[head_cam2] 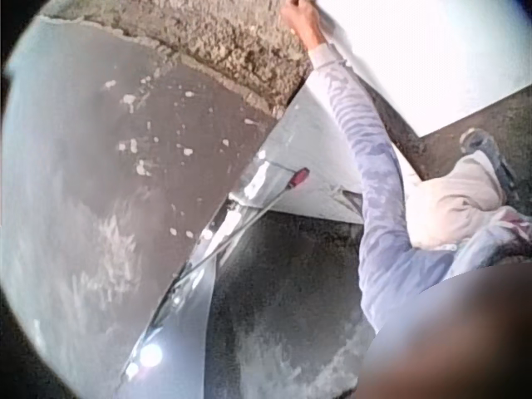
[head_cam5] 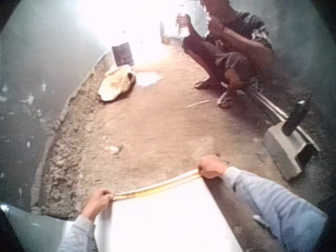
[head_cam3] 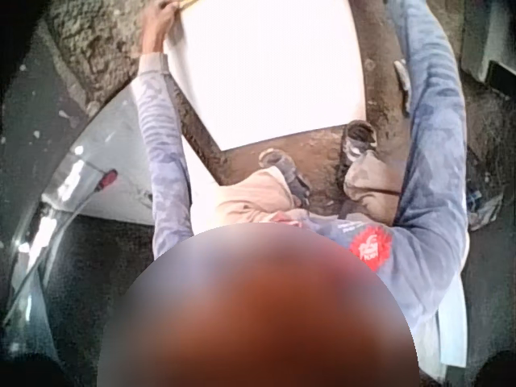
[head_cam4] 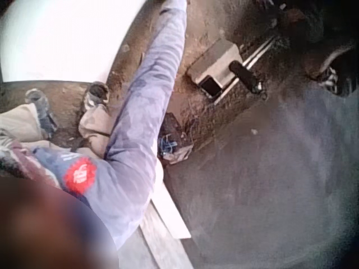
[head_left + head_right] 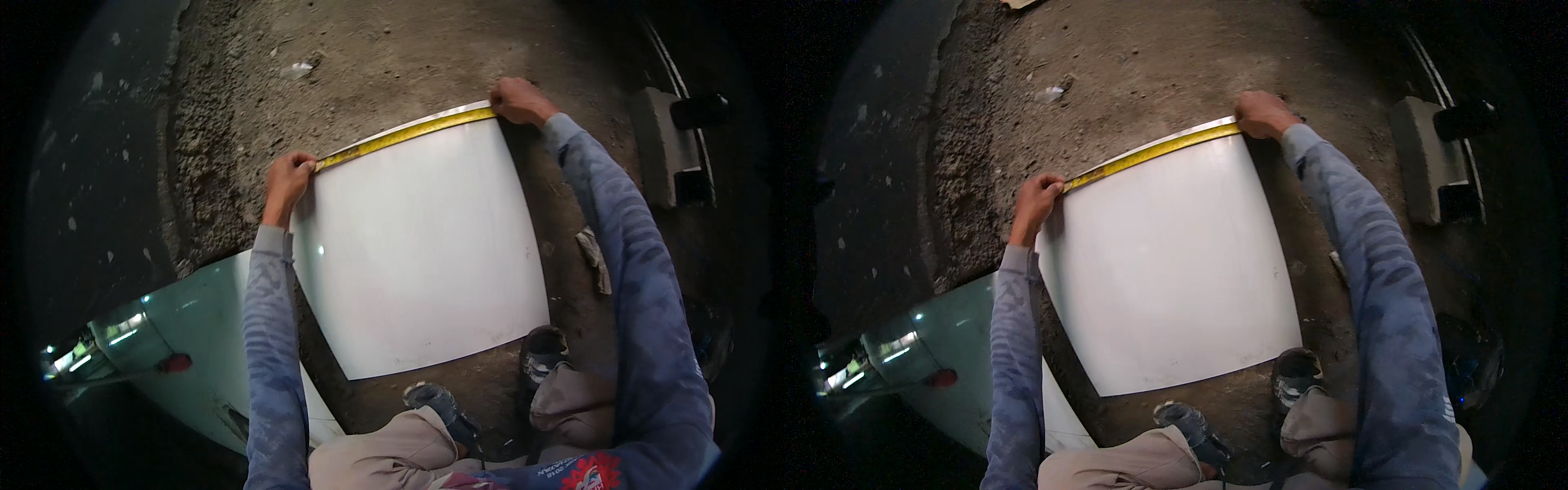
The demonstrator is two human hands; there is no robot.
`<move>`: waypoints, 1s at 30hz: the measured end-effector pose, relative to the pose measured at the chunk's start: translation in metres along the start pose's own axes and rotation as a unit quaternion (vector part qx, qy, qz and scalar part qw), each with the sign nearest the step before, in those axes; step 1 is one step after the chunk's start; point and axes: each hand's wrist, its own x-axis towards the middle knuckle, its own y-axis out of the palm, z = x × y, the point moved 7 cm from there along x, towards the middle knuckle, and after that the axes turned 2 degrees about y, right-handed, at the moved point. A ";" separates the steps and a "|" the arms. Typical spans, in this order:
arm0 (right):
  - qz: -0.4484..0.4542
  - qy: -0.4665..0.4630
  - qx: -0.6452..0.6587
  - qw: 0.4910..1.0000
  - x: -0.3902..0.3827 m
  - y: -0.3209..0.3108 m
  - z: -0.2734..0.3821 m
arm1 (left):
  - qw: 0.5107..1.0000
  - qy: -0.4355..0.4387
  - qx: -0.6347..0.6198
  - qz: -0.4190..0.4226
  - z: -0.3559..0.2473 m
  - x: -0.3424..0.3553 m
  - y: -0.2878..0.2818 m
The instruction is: The person measures a white ceramic tile with a tape measure, then carries it to a manual tile cutter. They align the tile and use the cutter to score and snap it into two pieces.
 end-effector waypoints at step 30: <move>-0.010 0.015 0.047 0.999 0.001 0.006 -0.004 | 0.999 -0.035 0.038 0.017 -0.001 0.004 -0.001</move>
